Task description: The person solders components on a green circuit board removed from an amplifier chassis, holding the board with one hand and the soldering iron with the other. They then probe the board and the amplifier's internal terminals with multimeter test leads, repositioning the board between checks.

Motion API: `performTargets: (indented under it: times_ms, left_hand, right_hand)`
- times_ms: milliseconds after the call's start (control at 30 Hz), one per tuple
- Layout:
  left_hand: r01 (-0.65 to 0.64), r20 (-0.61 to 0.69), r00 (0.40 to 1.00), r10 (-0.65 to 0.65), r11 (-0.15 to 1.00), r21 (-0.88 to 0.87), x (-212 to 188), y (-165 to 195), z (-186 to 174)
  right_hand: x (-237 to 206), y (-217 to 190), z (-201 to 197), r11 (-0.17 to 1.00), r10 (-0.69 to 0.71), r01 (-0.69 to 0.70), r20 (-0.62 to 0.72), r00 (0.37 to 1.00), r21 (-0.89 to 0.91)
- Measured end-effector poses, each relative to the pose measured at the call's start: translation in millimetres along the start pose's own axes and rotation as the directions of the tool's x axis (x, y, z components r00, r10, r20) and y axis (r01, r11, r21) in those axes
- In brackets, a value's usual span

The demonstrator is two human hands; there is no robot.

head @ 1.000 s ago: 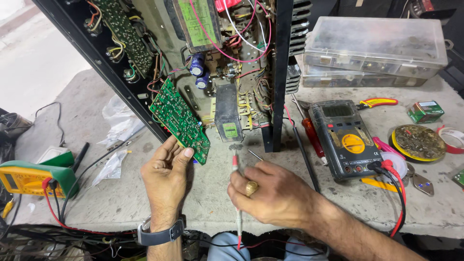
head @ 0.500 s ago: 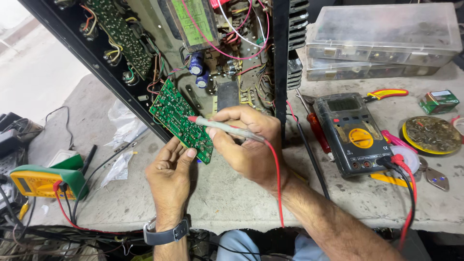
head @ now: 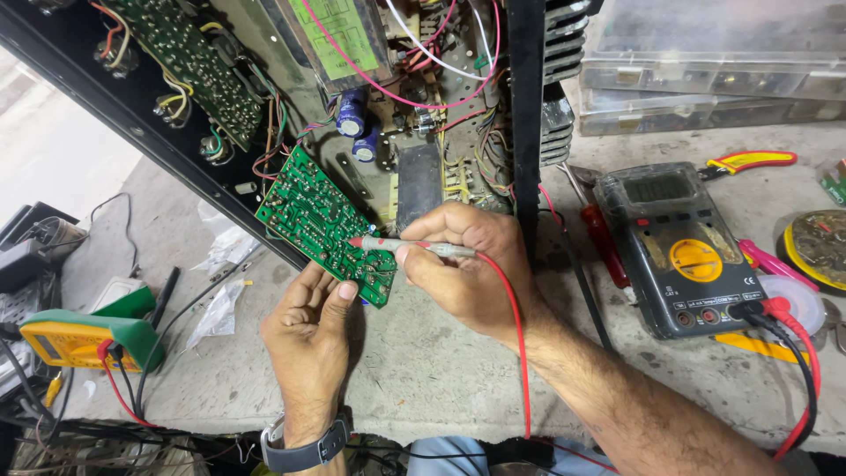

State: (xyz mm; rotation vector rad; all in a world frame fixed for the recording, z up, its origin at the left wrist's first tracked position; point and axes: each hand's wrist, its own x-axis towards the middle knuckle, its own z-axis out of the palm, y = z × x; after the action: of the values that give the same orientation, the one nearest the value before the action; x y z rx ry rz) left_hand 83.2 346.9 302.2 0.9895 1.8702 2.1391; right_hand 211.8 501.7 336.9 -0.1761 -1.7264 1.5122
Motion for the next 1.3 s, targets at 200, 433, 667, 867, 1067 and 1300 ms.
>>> performTargets:
  times_ms: [200,433,667,867,1067,1300]
  left_hand:
    - [-0.023,0.019,1.0,0.022,0.999,0.031,1.8,-0.7,-0.6]
    - [-0.03,0.01,1.0,0.03,0.999,0.039,0.7,-2.1,-0.9]
    - [0.035,-0.085,0.996,-0.025,0.993,0.117,-4.4,-6.0,-6.6]
    - [0.003,-0.017,1.0,-0.003,1.0,0.021,6.1,-35.2,-13.2]
    - [-0.156,0.006,0.987,0.158,0.98,-0.122,8.1,-83.8,-24.8]
    - [-0.148,-0.02,0.989,0.148,0.956,-0.253,7.7,-69.3,-7.8]
  right_hand:
    - [-0.6,3.6,2.0,0.998,0.055,-0.055,-0.032,0.998,0.008]
    - [0.3,0.6,2.3,0.995,0.096,-0.096,-0.016,0.995,0.012]
    - [-3.3,8.8,5.6,0.998,0.061,-0.061,-0.018,0.998,0.005]
    - [-29.9,-26.4,-2.7,0.946,-0.239,0.239,0.026,0.971,-0.22]
    - [-124.0,-60.2,-55.6,0.46,-0.713,0.53,0.059,0.699,-0.713]
    - [-54.5,-72.1,-147.1,0.183,0.023,-0.409,-0.412,0.911,-0.894]
